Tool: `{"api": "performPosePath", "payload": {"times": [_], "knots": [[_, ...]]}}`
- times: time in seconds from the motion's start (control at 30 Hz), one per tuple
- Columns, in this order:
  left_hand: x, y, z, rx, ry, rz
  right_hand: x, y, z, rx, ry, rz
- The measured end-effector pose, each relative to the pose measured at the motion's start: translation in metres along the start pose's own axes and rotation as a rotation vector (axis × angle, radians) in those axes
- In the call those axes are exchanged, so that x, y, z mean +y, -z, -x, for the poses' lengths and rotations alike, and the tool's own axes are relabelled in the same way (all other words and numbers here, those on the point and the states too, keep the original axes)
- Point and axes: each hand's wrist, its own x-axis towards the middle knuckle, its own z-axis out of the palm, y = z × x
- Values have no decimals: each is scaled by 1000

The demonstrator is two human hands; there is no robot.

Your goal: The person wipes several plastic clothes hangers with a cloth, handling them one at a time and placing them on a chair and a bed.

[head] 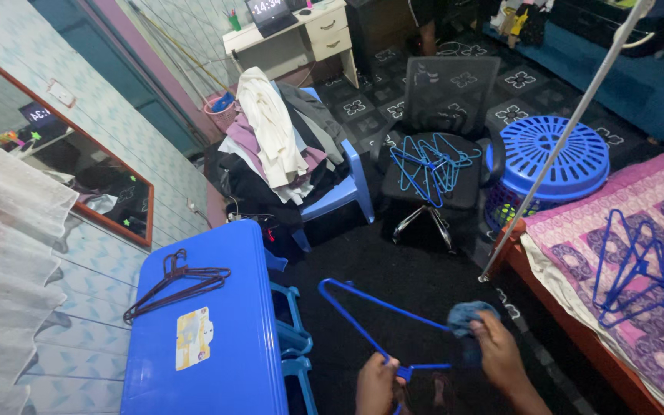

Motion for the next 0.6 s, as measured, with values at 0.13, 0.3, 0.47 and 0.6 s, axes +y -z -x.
{"api": "performPosePath", "payload": {"times": [0.13, 0.3, 0.47, 0.6], "knots": [[-5, 17, -16, 182, 76, 129, -6, 15, 6, 273, 45, 105], [1, 44, -34, 311, 49, 249, -31, 39, -4, 403, 81, 266], [0, 40, -41, 256, 64, 396, -78, 18, -11, 143, 176, 373], [-1, 37, -45, -19, 171, 401, -94, -16, -21, -214, -222, 708]]}}
